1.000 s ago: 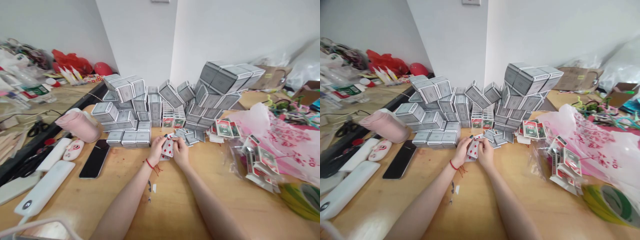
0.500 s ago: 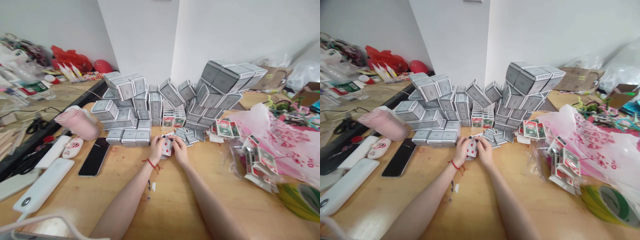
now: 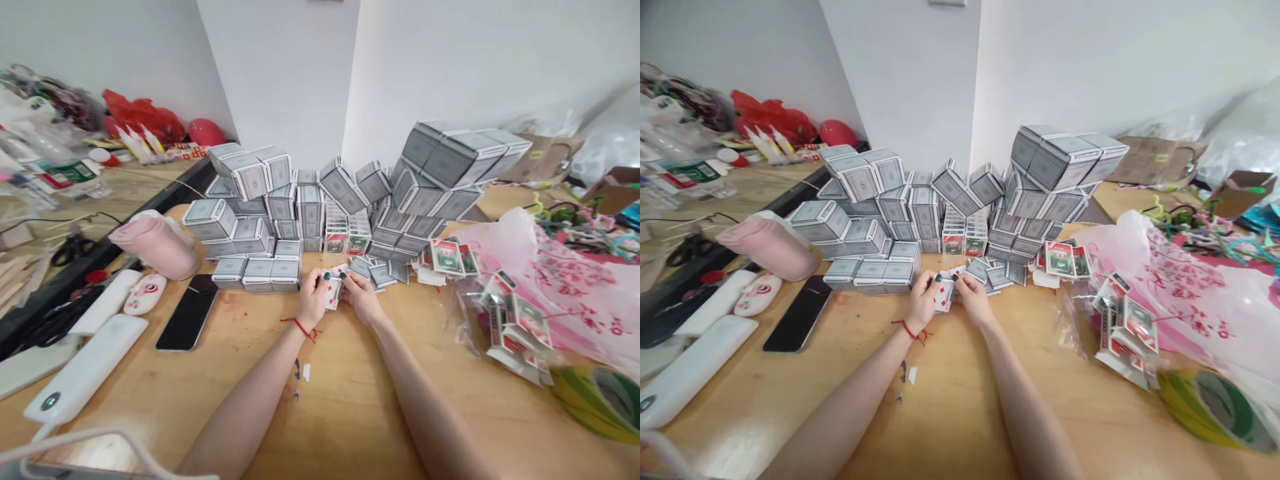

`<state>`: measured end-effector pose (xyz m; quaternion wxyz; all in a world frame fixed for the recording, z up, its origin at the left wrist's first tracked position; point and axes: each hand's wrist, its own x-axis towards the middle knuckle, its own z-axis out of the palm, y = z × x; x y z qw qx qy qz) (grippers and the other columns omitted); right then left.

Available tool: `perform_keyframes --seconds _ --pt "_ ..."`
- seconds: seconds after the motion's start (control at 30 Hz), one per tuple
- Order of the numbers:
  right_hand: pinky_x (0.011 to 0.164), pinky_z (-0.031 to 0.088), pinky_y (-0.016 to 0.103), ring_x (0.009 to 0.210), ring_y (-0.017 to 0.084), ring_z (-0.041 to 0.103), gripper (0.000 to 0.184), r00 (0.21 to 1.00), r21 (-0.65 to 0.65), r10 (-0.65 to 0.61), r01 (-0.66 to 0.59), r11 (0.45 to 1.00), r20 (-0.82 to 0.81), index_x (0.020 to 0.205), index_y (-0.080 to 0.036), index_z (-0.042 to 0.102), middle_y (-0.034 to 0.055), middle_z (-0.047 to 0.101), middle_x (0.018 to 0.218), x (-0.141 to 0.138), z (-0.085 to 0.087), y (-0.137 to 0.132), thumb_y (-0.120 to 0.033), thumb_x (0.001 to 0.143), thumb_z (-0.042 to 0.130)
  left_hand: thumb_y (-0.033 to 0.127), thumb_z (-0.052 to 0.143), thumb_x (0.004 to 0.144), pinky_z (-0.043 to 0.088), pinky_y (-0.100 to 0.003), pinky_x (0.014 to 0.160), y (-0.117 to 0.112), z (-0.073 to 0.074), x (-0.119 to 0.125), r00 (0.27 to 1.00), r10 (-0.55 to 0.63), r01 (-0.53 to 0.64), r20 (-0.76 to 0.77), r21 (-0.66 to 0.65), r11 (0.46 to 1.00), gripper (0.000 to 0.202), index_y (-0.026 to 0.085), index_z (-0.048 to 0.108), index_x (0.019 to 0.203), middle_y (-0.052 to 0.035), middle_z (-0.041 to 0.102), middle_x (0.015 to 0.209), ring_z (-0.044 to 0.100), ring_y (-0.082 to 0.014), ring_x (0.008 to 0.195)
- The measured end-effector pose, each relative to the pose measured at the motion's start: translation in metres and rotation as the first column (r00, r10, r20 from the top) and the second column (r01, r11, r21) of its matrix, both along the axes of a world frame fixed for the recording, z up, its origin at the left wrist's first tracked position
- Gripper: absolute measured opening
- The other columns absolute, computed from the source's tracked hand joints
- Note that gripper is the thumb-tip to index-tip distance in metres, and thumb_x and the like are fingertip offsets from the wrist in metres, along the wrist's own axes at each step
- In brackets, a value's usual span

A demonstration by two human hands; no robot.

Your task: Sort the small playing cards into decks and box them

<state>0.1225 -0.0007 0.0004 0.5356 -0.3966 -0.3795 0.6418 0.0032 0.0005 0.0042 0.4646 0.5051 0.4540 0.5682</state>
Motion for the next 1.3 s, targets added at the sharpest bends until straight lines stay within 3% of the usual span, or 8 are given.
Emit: perform_keyframes --seconds 0.27,0.43,0.6,0.73,0.93,1.07,1.17,1.3 --pt "0.048 0.043 0.026 0.049 0.012 0.048 0.027 0.971 0.114 -0.085 0.06 0.992 0.224 0.064 -0.02 0.05 -0.0029 0.051 0.054 0.001 -0.016 0.003 -0.044 0.067 0.061 0.02 0.053 0.072 0.026 -0.021 0.058 0.002 -0.003 -0.001 0.99 0.027 -0.027 -0.141 0.005 1.0 0.01 0.019 0.05 0.063 0.0034 0.046 0.059 0.039 -0.0114 0.059" --pt "0.046 0.04 0.024 0.048 0.012 0.045 0.027 0.938 0.191 -0.162 0.105 0.976 0.308 0.064 -0.02 0.048 -0.0035 0.048 0.053 -0.001 -0.017 0.002 -0.045 0.069 0.058 0.028 0.057 0.07 0.025 -0.02 0.052 0.002 0.002 -0.003 0.999 -0.032 0.032 -0.002 -0.059 0.998 0.022 0.018 0.044 0.055 0.0051 0.037 0.051 0.032 -0.0096 0.052" --pt "0.045 0.035 0.022 0.047 0.01 0.039 0.03 0.949 0.189 -0.171 0.123 0.974 0.266 0.061 -0.02 0.045 -0.0045 0.044 0.052 -0.004 -0.009 -0.001 -0.046 0.071 0.056 0.038 0.058 0.07 0.025 -0.02 0.048 0.003 0.001 -0.003 0.98 -0.132 0.152 0.15 -0.126 0.98 0.026 0.016 0.048 0.059 0.0049 0.04 0.051 0.032 -0.0079 0.049" --pt "0.045 0.031 0.021 0.046 0.009 0.036 0.03 0.96 0.187 -0.143 0.098 0.977 0.241 0.061 -0.02 0.046 -0.0048 0.042 0.052 -0.002 -0.004 -0.003 -0.046 0.072 0.055 0.042 0.053 0.073 0.028 -0.02 0.049 0.003 -0.003 -0.002 0.979 -0.163 0.179 0.123 -0.13 0.975 0.028 0.015 0.057 0.071 0.0021 0.048 0.057 0.037 -0.0088 0.052" --pt "0.049 0.036 0.022 0.05 0.01 0.041 0.029 0.994 0.069 0.074 -0.079 0.994 0.077 0.066 -0.02 0.047 -0.0043 0.045 0.058 0.001 0.001 -0.007 -0.046 0.068 0.06 0.041 0.057 0.07 0.026 -0.02 0.046 0.004 -0.001 -0.003 0.955 -0.195 0.239 0.223 -0.19 0.952 0.028 0.014 0.054 0.062 0.0027 0.047 0.053 0.036 -0.0075 0.048" --pt "0.052 0.039 0.023 0.051 0.01 0.045 0.026 0.99 0.043 0.141 -0.14 0.989 -0.017 0.067 -0.021 0.048 -0.0035 0.048 0.06 0.001 0.005 -0.008 -0.043 0.066 0.062 0.039 0.059 0.068 0.027 -0.02 0.045 0.005 0.0 -0.004 0.918 -0.22 0.31 0.331 -0.249 0.918 0.026 0.014 0.054 0.065 0.0034 0.048 0.053 0.038 -0.0072 0.046" --pt "0.048 0.035 0.022 0.048 0.009 0.042 0.023 0.991 0.042 0.128 -0.127 0.991 -0.026 0.065 -0.02 0.049 -0.004 0.047 0.057 0.002 0.005 -0.007 -0.039 0.066 0.063 0.037 0.06 0.067 0.027 -0.021 0.046 0.005 -0.001 -0.003 0.94 -0.217 0.286 0.265 -0.257 0.923 0.024 0.013 0.054 0.064 0.0035 0.048 0.053 0.039 -0.0072 0.047" --pt "0.042 0.028 0.02 0.042 0.007 0.037 0.022 1.0 0.053 0.02 -0.021 0.998 0.023 0.061 -0.019 0.048 -0.0059 0.044 0.05 0.002 0.0 -0.005 -0.035 0.065 0.063 0.033 0.06 0.067 0.028 -0.02 0.046 0.005 -0.001 -0.001 0.952 -0.205 0.259 0.226 -0.242 0.935 0.02 0.014 0.054 0.064 0.0046 0.047 0.052 0.039 -0.0063 0.047"
